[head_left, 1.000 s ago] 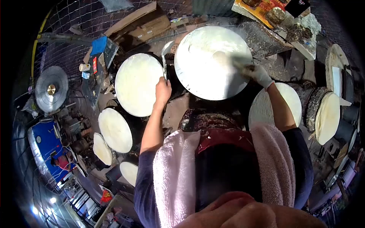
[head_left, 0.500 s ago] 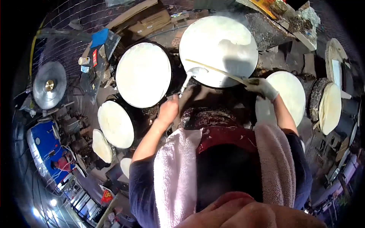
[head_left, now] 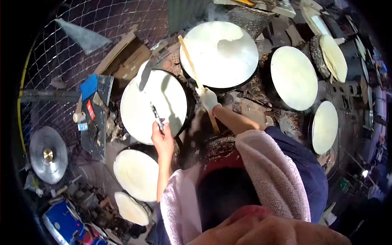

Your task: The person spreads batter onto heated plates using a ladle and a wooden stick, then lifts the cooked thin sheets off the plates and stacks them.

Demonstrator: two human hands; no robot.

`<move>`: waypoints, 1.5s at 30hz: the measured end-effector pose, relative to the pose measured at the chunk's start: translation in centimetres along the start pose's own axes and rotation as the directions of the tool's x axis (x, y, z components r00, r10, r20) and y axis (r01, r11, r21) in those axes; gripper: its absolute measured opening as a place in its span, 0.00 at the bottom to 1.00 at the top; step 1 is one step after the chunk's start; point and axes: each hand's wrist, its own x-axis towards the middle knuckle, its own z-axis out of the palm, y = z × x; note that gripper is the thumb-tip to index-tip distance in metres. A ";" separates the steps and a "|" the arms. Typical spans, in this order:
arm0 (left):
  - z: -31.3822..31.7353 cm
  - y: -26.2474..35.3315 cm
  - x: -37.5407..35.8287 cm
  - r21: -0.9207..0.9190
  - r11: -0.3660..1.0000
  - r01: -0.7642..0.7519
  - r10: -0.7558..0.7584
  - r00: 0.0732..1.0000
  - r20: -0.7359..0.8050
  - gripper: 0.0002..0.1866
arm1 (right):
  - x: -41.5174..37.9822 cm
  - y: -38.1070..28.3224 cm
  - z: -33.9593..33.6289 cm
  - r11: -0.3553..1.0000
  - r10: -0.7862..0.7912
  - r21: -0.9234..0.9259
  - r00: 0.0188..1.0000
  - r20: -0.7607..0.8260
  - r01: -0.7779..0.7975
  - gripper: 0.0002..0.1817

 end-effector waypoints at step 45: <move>14.0 9.8 -3.1 -0.237 0.902 0.361 -0.360 0.932 0.049 0.08 | 3.9 -7.9 -30.8 0.503 -0.432 -0.842 0.901 -0.049 0.196 0.26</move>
